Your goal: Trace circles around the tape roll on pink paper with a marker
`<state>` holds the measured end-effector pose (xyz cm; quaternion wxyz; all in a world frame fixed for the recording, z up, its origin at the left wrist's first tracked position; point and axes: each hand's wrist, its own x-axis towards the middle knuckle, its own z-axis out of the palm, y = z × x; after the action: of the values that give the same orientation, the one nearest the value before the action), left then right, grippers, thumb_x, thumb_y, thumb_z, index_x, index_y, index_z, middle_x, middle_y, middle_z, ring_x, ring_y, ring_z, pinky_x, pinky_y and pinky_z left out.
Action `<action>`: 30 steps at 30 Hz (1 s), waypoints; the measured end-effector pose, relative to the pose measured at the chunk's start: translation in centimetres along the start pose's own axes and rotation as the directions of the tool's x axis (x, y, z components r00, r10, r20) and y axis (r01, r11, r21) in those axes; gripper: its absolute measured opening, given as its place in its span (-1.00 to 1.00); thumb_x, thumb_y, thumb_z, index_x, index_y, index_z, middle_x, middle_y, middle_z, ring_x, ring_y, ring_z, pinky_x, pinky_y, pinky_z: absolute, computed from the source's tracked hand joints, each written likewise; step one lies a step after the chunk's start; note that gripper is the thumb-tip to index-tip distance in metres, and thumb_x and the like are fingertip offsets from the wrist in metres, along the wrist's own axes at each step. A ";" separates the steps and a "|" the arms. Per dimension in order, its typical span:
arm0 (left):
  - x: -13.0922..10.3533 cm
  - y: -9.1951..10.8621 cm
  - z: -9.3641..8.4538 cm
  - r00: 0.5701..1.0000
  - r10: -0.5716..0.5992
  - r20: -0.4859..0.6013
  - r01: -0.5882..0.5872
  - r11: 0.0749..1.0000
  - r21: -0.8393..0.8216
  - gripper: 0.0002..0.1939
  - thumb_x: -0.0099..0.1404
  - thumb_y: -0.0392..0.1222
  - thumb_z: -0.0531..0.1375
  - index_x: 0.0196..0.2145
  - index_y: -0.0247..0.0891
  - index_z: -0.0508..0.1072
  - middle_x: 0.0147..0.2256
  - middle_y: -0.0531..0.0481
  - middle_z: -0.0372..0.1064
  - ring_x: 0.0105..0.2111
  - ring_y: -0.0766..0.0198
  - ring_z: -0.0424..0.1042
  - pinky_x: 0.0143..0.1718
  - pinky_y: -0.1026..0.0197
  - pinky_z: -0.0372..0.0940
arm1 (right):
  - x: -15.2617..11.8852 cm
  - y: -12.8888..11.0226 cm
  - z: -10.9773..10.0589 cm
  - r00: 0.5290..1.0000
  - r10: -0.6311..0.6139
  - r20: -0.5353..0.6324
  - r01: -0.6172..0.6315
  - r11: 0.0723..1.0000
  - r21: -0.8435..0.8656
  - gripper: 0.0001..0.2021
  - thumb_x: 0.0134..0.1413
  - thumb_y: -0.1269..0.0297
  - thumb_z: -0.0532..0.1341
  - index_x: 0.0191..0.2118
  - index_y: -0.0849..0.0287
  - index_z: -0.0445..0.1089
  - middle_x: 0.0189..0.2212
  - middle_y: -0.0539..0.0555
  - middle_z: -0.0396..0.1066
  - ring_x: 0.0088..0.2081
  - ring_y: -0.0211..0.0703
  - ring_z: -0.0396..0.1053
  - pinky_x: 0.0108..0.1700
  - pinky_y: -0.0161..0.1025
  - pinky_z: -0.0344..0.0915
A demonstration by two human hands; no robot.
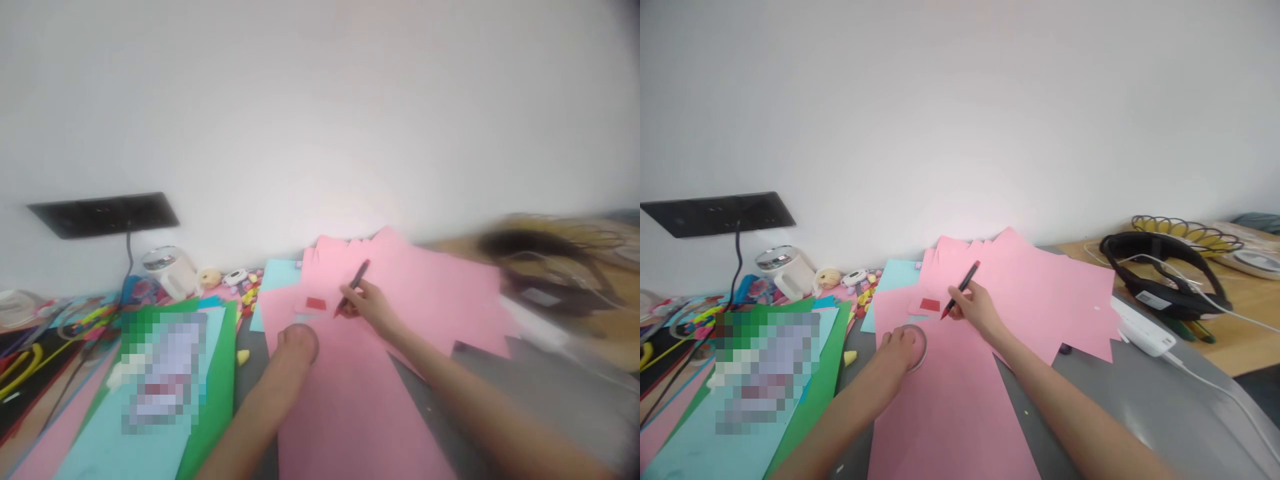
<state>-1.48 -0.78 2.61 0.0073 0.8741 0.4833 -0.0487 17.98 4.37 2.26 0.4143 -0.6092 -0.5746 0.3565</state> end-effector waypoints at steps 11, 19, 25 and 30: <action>-1.1 2.2 3.7 0.955 -0.109 -0.275 0.097 0.994 -0.056 -0.63 0.12 -0.58 -0.13 -0.26 -0.32 0.33 0.01 -0.19 0.16 0.17 -0.03 0.00 0.02 -0.13 0.15 | -5.8 3.9 -3.0 0.996 0.050 0.076 -0.083 0.832 0.548 -0.73 -0.08 0.04 0.28 -0.39 0.17 0.46 -0.27 0.14 0.46 0.04 0.01 0.28 -0.04 -0.21 0.31; 1.0 9.3 3.4 0.977 0.167 -0.135 -0.124 0.952 0.280 -0.63 0.08 -0.35 0.12 -0.11 -0.37 0.42 -0.17 -0.24 0.32 0.10 -0.21 0.09 0.09 -0.28 0.01 | -5.5 4.7 -2.7 0.991 0.133 0.031 -0.115 0.694 0.711 -0.76 0.00 0.05 0.23 -0.43 0.12 0.41 -0.46 0.06 0.46 -0.04 -0.01 0.37 0.00 -0.15 0.30; 1.8 8.6 4.0 0.977 0.115 -0.179 -0.070 0.968 0.242 -0.55 0.08 -0.38 0.11 -0.02 -0.40 0.37 -0.19 -0.25 0.33 0.06 -0.20 0.15 0.03 -0.24 0.11 | -5.0 6.3 -2.5 0.982 0.188 -0.015 -0.104 0.604 0.790 -0.75 -0.06 0.06 0.28 -0.39 0.16 0.42 -0.42 0.06 0.49 -0.15 -0.05 0.44 0.05 -0.10 0.27; 1.9 8.0 3.6 0.973 0.065 -0.221 -0.032 0.988 0.153 -0.60 0.11 -0.45 0.06 -0.05 -0.45 0.36 -0.19 -0.26 0.35 0.01 -0.12 0.25 -0.02 -0.12 0.21 | -5.1 6.0 -2.6 0.979 0.200 -0.025 -0.099 0.582 0.807 -0.78 -0.07 0.09 0.30 -0.42 0.16 0.43 -0.41 0.07 0.49 -0.15 -0.01 0.44 0.05 -0.07 0.28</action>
<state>6.02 -3.70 -1.45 -0.1112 0.8836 0.4545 0.0151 22.33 -0.92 -2.39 0.6439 -0.4232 -0.2752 0.5749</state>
